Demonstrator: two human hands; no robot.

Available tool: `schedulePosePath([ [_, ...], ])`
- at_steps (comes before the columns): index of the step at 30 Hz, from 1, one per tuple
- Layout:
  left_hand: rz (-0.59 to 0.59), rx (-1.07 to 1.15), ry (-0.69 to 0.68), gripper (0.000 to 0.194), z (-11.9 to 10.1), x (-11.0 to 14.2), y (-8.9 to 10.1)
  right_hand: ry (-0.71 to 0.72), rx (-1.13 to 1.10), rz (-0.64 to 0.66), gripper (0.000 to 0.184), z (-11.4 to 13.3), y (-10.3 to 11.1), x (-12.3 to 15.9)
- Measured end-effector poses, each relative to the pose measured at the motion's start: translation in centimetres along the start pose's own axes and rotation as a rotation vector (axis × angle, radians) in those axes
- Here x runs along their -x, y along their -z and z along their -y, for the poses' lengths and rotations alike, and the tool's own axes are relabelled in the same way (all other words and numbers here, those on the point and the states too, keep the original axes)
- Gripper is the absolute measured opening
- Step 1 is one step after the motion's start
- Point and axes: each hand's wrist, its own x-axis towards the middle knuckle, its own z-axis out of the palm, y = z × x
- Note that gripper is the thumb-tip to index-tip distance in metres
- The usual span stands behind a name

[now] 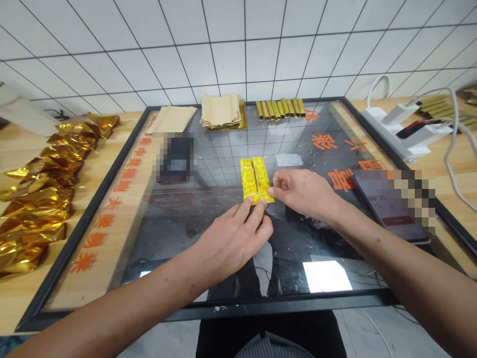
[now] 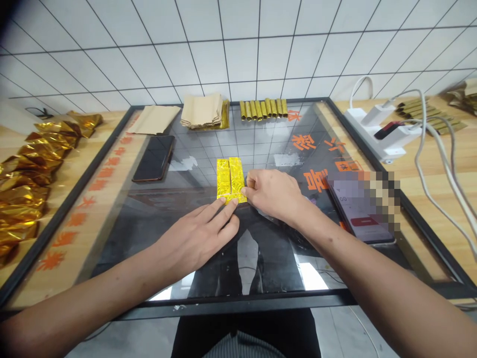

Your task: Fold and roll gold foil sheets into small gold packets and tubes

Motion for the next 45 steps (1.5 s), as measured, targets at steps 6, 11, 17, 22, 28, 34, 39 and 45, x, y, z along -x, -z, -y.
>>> schedulePosePath([
  [6, -0.012, 0.013, 0.005, 0.028, 0.1, 0.1, -0.2, 0.079, -0.045, 0.054, 0.021, -0.6, 0.3, -0.3],
  [11, -0.016, 0.021, 0.007, 0.027, 0.2, -0.1, 0.0, 0.154, -0.157, 0.097, 0.02, -1.2, 0.6, -0.2],
  [17, -0.006, 0.025, 0.015, 0.028, 0.2, 0.0, 0.1, 0.156, -0.166, 0.128, 0.021, -1.4, 0.5, -0.1],
  [22, -0.023, 0.04, 0.014, 0.026, 0.2, 0.0, -0.1, 0.176, -0.157, 0.146, 0.018, -1.4, 0.4, -0.2],
  [28, -0.016, 0.052, 0.012, 0.026, 0.3, 0.0, 0.0, 0.213, -0.226, 0.194, 0.015, -1.9, 0.8, 0.0],
  [34, -0.015, 0.041, 0.013, 0.025, 0.2, -0.1, 0.2, 0.138, -0.178, 0.145, 0.026, -1.4, 0.7, -0.1],
  [39, -0.037, 0.037, 0.006, 0.024, 0.2, -0.1, 0.2, 0.065, -0.048, 0.032, 0.017, -0.5, 0.1, -0.1],
  [45, -0.031, 0.038, 0.012, 0.023, 0.2, -0.1, 0.2, 0.049, -0.042, 0.014, 0.028, -0.1, 0.0, 0.2],
])
